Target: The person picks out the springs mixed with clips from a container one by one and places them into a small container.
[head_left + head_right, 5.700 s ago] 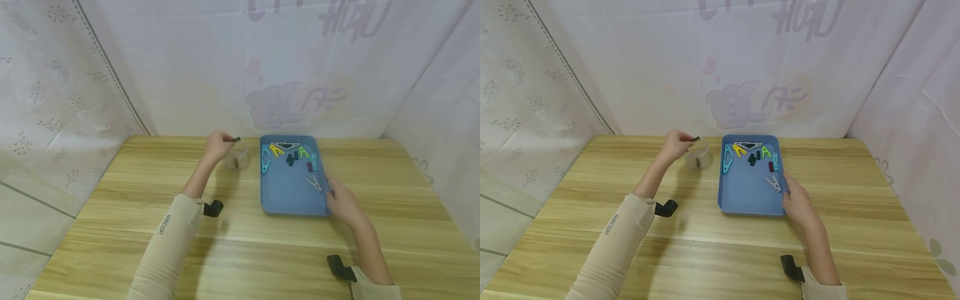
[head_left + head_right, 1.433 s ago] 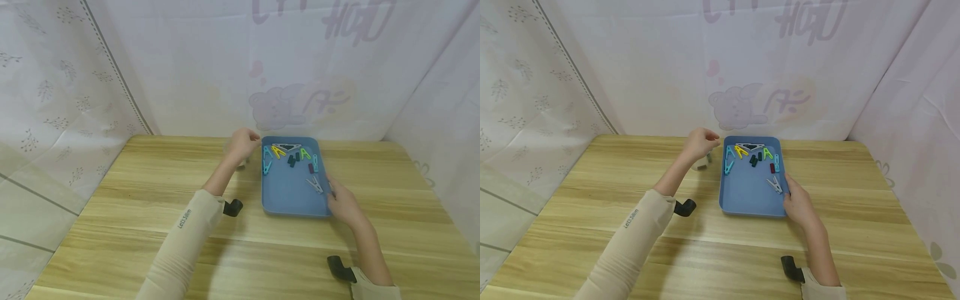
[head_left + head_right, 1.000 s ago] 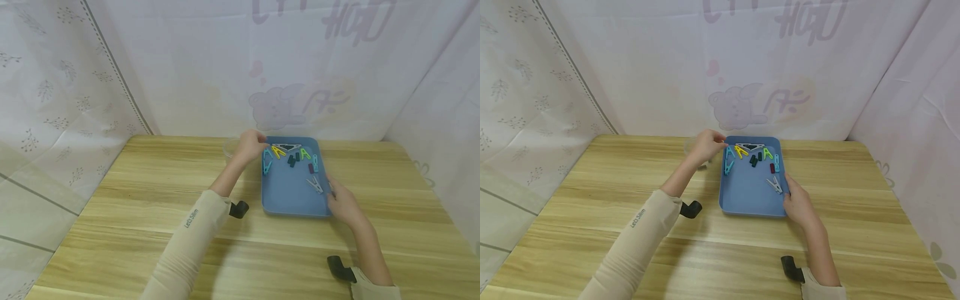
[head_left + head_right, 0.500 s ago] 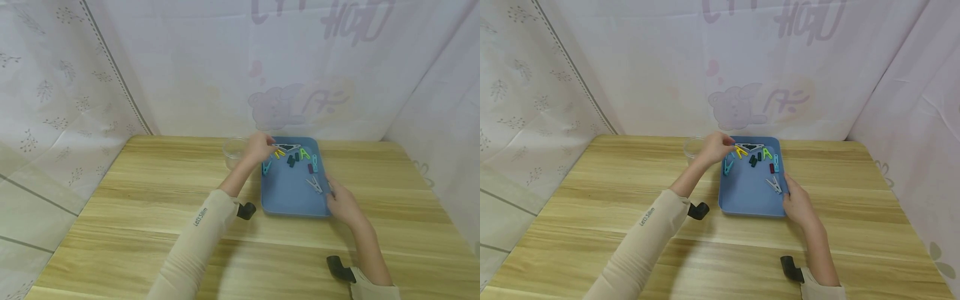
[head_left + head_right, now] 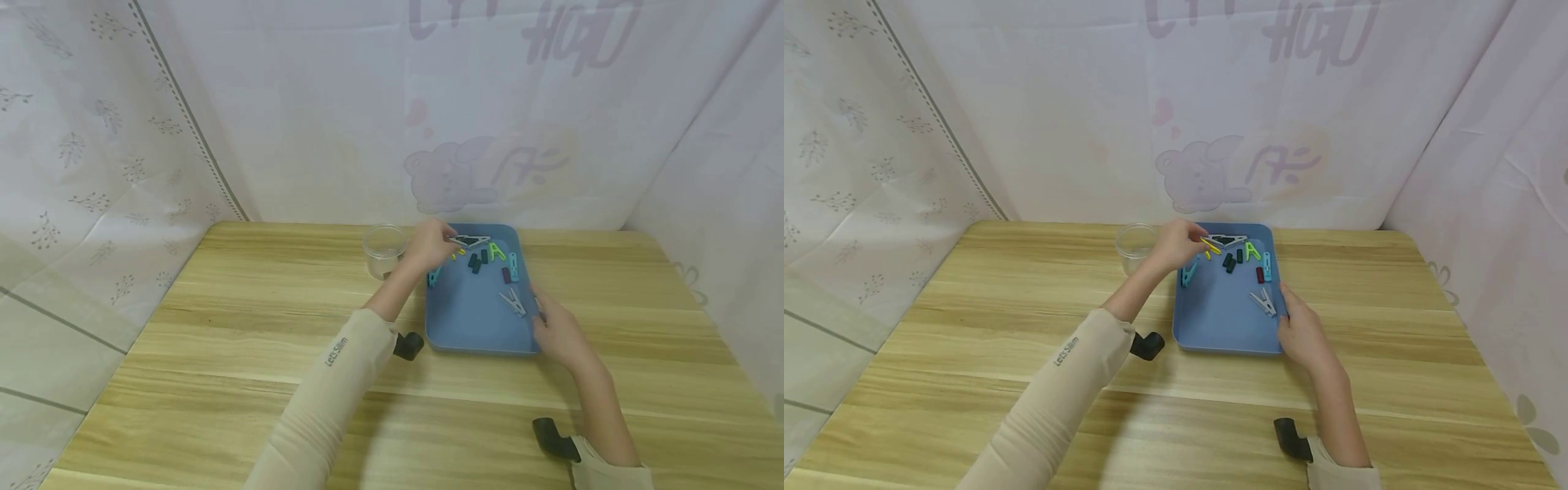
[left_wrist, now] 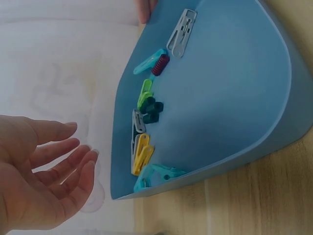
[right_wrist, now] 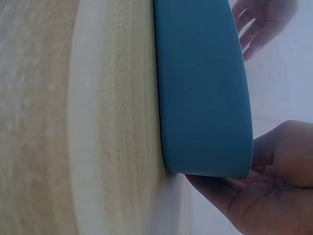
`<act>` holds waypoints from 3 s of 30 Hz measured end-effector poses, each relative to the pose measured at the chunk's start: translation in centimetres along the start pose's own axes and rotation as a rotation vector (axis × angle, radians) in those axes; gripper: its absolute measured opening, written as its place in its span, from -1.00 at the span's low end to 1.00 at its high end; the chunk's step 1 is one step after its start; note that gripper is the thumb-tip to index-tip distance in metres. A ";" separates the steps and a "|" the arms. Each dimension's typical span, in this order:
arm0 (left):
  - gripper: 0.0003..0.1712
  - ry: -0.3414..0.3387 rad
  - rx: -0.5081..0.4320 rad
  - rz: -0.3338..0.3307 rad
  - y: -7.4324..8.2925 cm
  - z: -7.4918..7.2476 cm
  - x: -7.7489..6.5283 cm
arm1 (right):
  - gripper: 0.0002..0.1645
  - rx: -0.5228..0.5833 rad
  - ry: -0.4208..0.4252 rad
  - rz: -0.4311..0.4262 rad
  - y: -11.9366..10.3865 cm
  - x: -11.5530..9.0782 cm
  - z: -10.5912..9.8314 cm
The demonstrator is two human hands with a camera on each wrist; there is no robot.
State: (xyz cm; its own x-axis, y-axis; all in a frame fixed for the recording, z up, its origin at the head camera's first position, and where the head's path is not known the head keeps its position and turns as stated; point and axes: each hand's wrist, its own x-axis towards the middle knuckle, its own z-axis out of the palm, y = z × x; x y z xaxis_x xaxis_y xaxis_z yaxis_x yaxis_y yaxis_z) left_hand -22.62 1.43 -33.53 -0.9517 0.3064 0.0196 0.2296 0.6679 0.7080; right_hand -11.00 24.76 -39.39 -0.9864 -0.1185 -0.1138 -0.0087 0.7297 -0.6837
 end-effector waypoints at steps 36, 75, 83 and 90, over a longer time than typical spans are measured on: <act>-0.63 -0.112 -0.023 -0.073 -0.8 2.9 3.1 | -0.24 0.001 -0.006 0.033 -0.1 0.0 0.1; -0.59 -0.160 0.044 -0.138 -1.5 6.0 5.0 | -0.26 0.004 0.004 0.019 -0.3 0.0 0.2; -0.57 -0.180 -0.021 -0.118 -2.3 5.9 5.1 | -0.25 -0.002 -0.004 0.024 -0.4 0.1 0.2; -0.53 -0.203 -0.057 -0.113 -2.7 5.9 5.2 | -0.25 -0.014 -0.003 0.023 -0.4 0.1 0.2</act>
State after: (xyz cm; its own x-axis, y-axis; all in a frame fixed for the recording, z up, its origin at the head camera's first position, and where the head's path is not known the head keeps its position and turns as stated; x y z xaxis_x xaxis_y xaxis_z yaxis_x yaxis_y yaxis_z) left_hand -26.96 5.23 -39.48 -0.9086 0.3665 -0.2003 0.1070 0.6678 0.7366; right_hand -11.08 24.33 -39.24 -0.9859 -0.1038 -0.1311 0.0111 0.7417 -0.6707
